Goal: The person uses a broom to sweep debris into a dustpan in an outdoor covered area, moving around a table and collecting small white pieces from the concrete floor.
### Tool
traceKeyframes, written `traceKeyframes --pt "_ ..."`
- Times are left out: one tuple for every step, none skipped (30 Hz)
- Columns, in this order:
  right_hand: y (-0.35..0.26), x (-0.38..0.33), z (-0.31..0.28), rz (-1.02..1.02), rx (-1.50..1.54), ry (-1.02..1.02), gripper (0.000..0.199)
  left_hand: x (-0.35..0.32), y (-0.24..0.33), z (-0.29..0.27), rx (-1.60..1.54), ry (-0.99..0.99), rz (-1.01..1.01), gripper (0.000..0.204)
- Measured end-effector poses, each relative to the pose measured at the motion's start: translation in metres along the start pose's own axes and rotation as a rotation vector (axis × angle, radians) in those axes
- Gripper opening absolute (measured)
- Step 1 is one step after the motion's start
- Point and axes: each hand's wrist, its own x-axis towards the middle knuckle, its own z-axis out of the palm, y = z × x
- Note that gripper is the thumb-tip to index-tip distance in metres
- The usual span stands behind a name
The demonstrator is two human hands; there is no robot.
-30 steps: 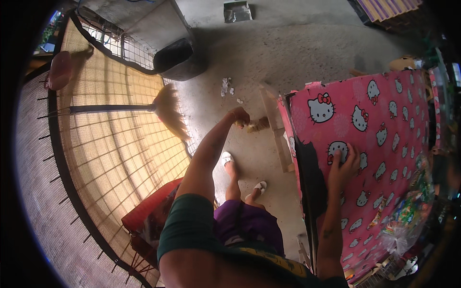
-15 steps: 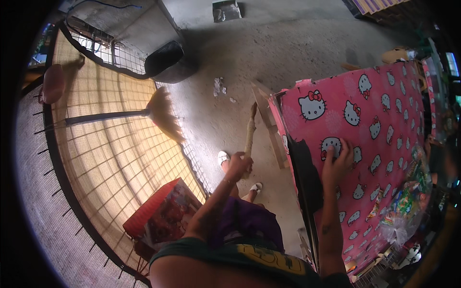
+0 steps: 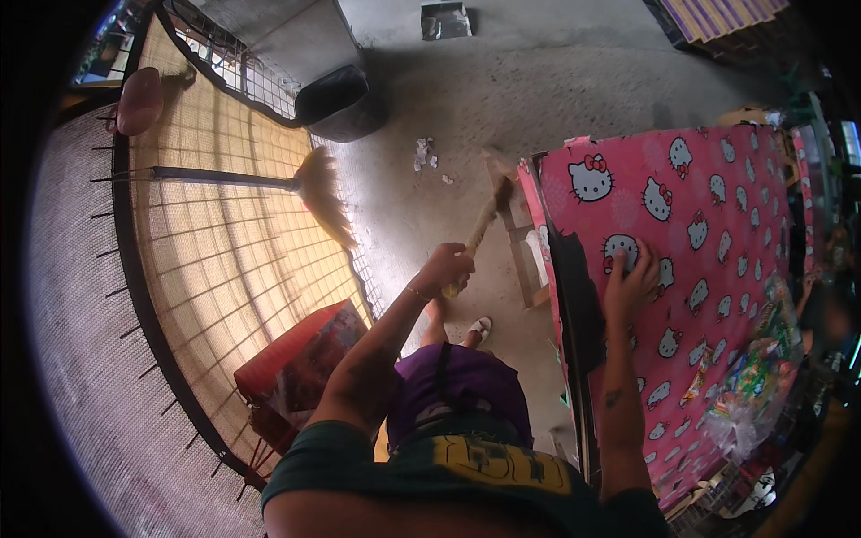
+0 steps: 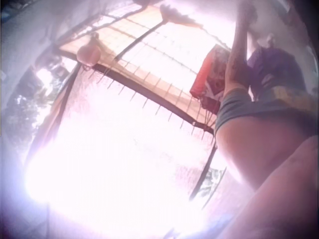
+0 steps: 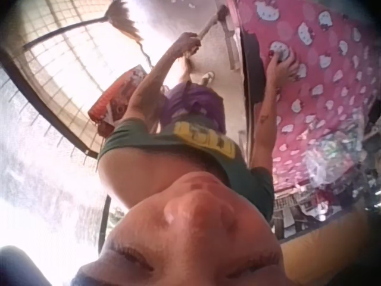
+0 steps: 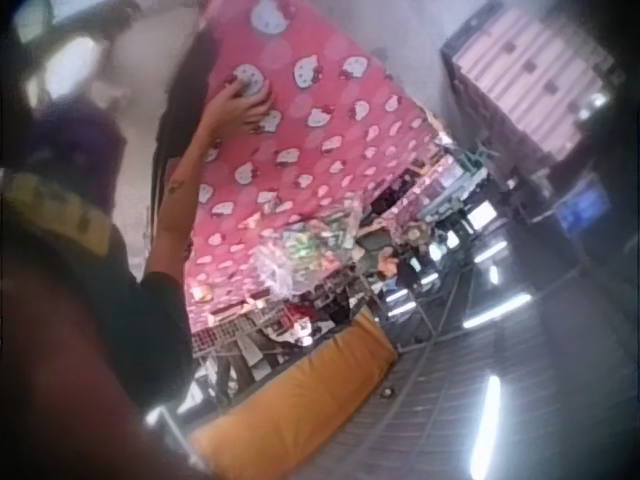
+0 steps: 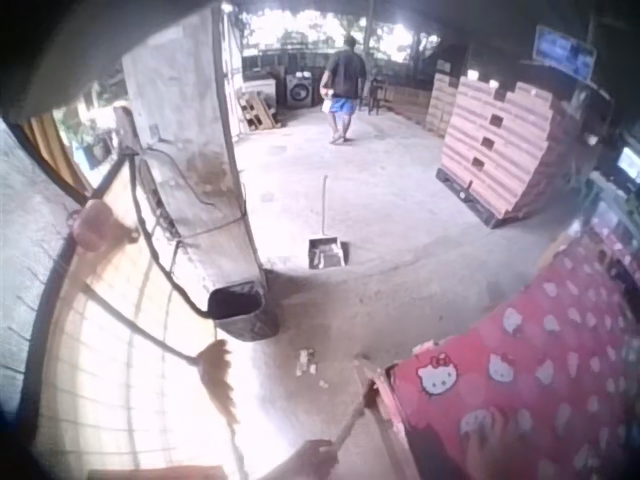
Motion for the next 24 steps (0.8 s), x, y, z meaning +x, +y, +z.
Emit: traceKeyframes --pt "-0.002 0.000 0.000 0.009 0.010 -0.012 0.044 -0.005 0.004 0.004 0.094 0.059 0.044 0.039" --pt "-0.001 0.001 0.001 0.017 0.007 -0.024 0.045 -0.010 0.008 0.012 0.182 0.109 0.087 0.037" --pt "0.002 0.001 0.001 0.025 0.005 -0.036 0.045 -0.029 0.003 0.025 0.282 0.143 0.063 0.043" --pt "0.005 0.002 0.001 0.009 -0.004 -0.019 0.045 -0.044 -0.016 0.035 0.317 0.133 0.004 0.048" --pt "0.006 0.002 0.002 -0.003 -0.009 -0.004 0.044 -0.056 -0.038 0.037 0.314 0.109 0.028 0.052" --pt "0.006 0.000 0.004 -0.013 -0.011 0.007 0.044 -0.067 -0.061 0.039 0.310 0.086 0.051 0.057" --pt "0.004 -0.002 0.003 -0.009 -0.006 0.005 0.044 -0.070 -0.064 0.031 0.226 0.048 0.010 0.056" --pt "0.000 -0.003 0.001 -0.005 -0.002 0.003 0.044 -0.072 -0.066 0.022 0.142 0.010 -0.032 0.056" --pt "-0.003 -0.004 0.000 0.000 0.002 0.001 0.044 -0.068 -0.065 0.012 0.197 0.036 -0.069 0.055" --pt "-0.007 -0.003 0.001 -0.007 0.000 0.008 0.043 -0.057 -0.057 0.003 0.249 0.062 -0.097 0.054" --pt "-0.007 -0.005 0.002 -0.006 -0.010 0.011 0.043 -0.048 -0.037 -0.005 0.280 0.099 -0.096 0.052" --pt "-0.017 -0.007 0.003 -0.023 0.010 0.008 0.043 -0.037 -0.033 -0.028 0.240 0.140 -0.022 0.055" --pt "-0.017 -0.009 0.005 -0.022 0.017 0.008 0.043 -0.028 -0.013 -0.033 0.103 0.136 0.020 0.059" --pt "-0.012 -0.006 0.005 -0.019 0.017 0.016 0.043 -0.019 0.007 -0.028 0.129 0.167 0.039 0.058" --pt "-0.006 -0.005 0.005 -0.009 0.018 0.025 0.044 -0.024 0.018 -0.022 0.171 0.175 0.027 0.055" --pt "0.001 -0.003 0.003 -0.003 0.023 -0.002 0.044 -0.024 0.024 -0.011 0.217 0.170 0.026 0.052" --pt "0.004 -0.004 0.000 0.015 0.022 -0.014 0.044 -0.028 0.014 -0.003 0.119 0.121 0.017 0.049" --pt "0.009 -0.004 -0.002 0.048 0.011 -0.011 0.044 -0.036 -0.005 0.003 0.030 0.049 0.010 0.046" --pt "0.020 -0.005 -0.002 0.044 0.006 0.023 0.044 -0.047 -0.016 0.016 -0.040 0.027 -0.049 0.038" --pt "0.022 -0.005 -0.003 0.039 0.000 0.066 0.044 -0.057 -0.017 0.024 -0.084 0.017 -0.138 0.032" --pt "0.011 0.001 -0.012 0.032 0.014 0.061 0.044 -0.065 -0.011 0.016 -0.235 -0.037 -0.124 0.027" --pt "-0.007 0.007 -0.019 0.016 0.040 0.049 0.044 -0.063 -0.009 -0.001 -0.313 -0.070 -0.099 0.019" --pt "-0.015 0.011 -0.020 -0.010 0.020 0.101 0.044 -0.059 0.001 -0.012 -0.205 -0.097 -0.009 0.015" --pt "-0.010 0.012 -0.018 -0.027 -0.001 0.134 0.045 -0.051 0.010 -0.016 -0.097 -0.116 0.071 0.012"
